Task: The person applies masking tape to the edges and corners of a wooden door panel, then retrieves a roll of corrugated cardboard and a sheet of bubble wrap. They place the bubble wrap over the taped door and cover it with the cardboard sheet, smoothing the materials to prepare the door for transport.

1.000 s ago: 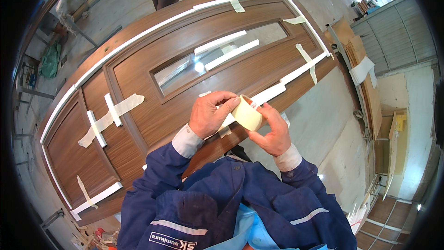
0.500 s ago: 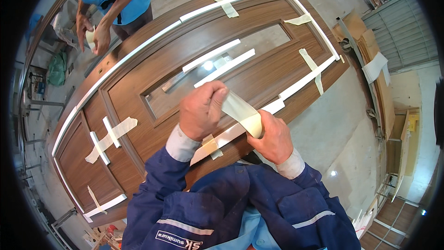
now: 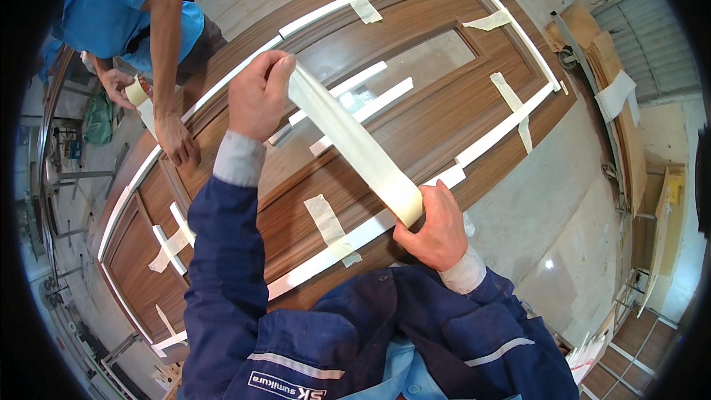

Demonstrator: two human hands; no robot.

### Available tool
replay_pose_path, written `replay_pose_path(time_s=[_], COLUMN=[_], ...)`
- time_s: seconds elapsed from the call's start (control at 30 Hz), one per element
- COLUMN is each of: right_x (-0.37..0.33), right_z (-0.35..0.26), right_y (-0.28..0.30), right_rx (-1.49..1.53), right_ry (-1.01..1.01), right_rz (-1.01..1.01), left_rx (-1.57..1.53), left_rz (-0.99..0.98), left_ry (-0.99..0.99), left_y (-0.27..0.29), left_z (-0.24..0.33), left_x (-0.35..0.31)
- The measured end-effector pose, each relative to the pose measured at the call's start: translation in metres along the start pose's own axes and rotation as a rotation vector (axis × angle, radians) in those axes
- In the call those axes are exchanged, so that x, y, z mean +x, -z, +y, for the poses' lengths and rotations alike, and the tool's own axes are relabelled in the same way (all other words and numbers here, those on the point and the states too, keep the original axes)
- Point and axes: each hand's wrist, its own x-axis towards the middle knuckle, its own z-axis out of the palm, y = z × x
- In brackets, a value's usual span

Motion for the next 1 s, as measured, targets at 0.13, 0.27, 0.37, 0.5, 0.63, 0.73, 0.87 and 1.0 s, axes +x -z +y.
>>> replay_pose_path(time_s=[0.13, 0.27, 0.37, 0.5, 0.63, 0.73, 0.87, 1.0], right_x=[0.034, 0.081, 0.101, 0.114, 0.122, 0.127, 0.132, 0.136], right_z=[0.014, 0.025, 0.027, 0.027, 0.029, 0.031, 0.033, 0.034], right_y=[-0.026, -0.047, -0.054, -0.059, -0.060, -0.061, -0.064, -0.068], right_rx=[0.144, 0.120, 0.118, 0.096, 0.095, 0.077, 0.106, 0.074], right_ry=[-0.027, -0.003, -0.048, -0.076, -0.116, -0.163, -0.165, -0.169], right_rz=[0.050, 0.019, -0.055, -0.078, -0.107, -0.147, -0.152, -0.173], left_rx=[0.318, 0.480, 0.456, 0.306, 0.324, 0.361, 0.408, 0.538], left_rz=[-0.010, -0.130, -0.185, -0.210, -0.210, -0.105, -0.072, -0.083], left_ry=[0.078, 0.177, 0.232, 0.242, 0.243, 0.254, 0.250, 0.121], left_y=[-0.038, -0.059, -0.070, -0.079, -0.084, -0.088, -0.094, -0.101], left_z=[-0.044, -0.085, -0.108, -0.120, -0.118, -0.117, -0.120, -0.119], left_x=[0.043, 0.076, 0.085, 0.086, 0.087, 0.088, 0.088, 0.084])
